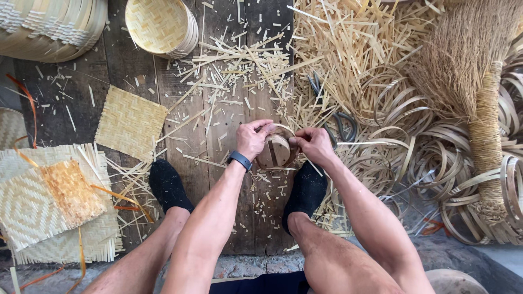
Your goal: The person assembles circular bamboo basket components by weaving bamboo strips into a frame and trimming excess material using scissors.
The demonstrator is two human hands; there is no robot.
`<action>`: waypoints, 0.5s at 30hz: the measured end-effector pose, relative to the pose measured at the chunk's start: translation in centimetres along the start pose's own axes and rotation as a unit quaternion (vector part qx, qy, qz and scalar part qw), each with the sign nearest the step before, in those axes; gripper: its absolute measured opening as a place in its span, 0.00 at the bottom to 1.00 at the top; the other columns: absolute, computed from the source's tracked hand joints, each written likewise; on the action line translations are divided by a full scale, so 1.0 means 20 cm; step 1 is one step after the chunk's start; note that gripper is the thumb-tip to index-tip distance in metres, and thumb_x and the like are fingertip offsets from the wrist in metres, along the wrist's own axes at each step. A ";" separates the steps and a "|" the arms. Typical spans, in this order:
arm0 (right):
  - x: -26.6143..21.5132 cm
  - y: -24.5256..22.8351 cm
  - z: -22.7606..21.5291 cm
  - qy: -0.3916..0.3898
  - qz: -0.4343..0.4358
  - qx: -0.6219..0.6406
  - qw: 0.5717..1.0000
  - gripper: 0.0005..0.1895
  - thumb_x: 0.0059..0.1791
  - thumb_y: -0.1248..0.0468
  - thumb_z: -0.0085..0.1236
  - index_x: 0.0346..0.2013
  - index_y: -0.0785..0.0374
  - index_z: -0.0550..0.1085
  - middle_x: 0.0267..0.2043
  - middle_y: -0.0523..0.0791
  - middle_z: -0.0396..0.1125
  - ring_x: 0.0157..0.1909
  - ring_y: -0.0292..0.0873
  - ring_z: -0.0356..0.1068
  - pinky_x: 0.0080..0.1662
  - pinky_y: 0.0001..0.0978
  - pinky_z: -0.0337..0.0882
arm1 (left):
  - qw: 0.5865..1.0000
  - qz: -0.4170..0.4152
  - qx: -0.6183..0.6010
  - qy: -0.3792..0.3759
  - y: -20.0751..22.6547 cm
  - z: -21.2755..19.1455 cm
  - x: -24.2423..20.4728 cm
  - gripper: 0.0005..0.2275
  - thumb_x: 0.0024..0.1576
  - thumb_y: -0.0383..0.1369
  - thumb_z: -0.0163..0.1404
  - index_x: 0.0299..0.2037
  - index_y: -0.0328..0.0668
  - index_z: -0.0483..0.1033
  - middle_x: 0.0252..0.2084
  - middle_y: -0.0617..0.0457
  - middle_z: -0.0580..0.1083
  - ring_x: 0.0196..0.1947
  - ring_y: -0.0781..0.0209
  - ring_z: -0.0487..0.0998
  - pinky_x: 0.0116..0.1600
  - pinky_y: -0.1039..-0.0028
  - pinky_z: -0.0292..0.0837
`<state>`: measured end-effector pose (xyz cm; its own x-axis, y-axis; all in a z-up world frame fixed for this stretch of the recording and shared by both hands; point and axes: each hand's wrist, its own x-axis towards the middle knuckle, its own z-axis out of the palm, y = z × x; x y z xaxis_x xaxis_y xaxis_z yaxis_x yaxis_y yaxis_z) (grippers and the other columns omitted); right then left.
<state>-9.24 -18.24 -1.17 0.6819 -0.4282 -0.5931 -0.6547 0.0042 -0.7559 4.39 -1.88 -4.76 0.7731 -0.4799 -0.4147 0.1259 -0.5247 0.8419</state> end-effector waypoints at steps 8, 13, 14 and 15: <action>0.01 0.03 -0.03 -0.032 0.143 0.055 0.988 0.13 0.47 0.60 0.68 0.40 0.67 0.80 0.31 0.47 0.75 0.26 0.37 0.71 0.32 0.29 0.75 | 0.997 -0.053 -0.053 -0.009 -0.10 0.01 0.02 0.08 0.56 0.34 0.60 0.42 0.41 0.86 0.38 0.49 0.85 0.35 0.65 0.84 0.41 0.76 0.79; -0.02 0.07 -0.03 -0.072 0.188 0.243 0.949 0.16 0.45 0.62 0.67 0.42 0.71 0.76 0.34 0.50 0.74 0.27 0.41 0.73 0.32 0.32 0.79 | 0.914 -0.273 -0.293 -0.061 -0.19 -0.19 0.00 0.11 0.60 0.32 0.55 0.50 0.35 0.79 0.47 0.50 0.80 0.44 0.60 0.81 0.45 0.67 0.79; -0.01 0.08 -0.02 -0.053 0.192 0.252 0.947 0.16 0.45 0.64 0.67 0.41 0.72 0.75 0.34 0.50 0.73 0.27 0.42 0.73 0.31 0.33 0.78 | 0.888 -0.315 -0.323 -0.091 -0.21 -0.21 -0.04 0.11 0.62 0.32 0.52 0.52 0.35 0.77 0.49 0.52 0.79 0.46 0.59 0.81 0.45 0.64 0.79; -0.02 0.09 0.00 -0.035 0.198 0.262 0.944 0.16 0.45 0.65 0.68 0.41 0.74 0.74 0.34 0.51 0.73 0.27 0.44 0.73 0.30 0.34 0.78 | 0.886 -0.309 -0.329 -0.108 -0.23 -0.22 -0.09 0.11 0.62 0.31 0.52 0.51 0.33 0.76 0.47 0.49 0.79 0.44 0.58 0.82 0.44 0.65 0.81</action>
<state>-10.75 -18.12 -2.35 0.4491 -0.2388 -0.8610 -0.6237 0.6062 -0.4935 5.14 4.47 -6.39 0.3021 -0.4058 -0.8626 0.8735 -0.2445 0.4209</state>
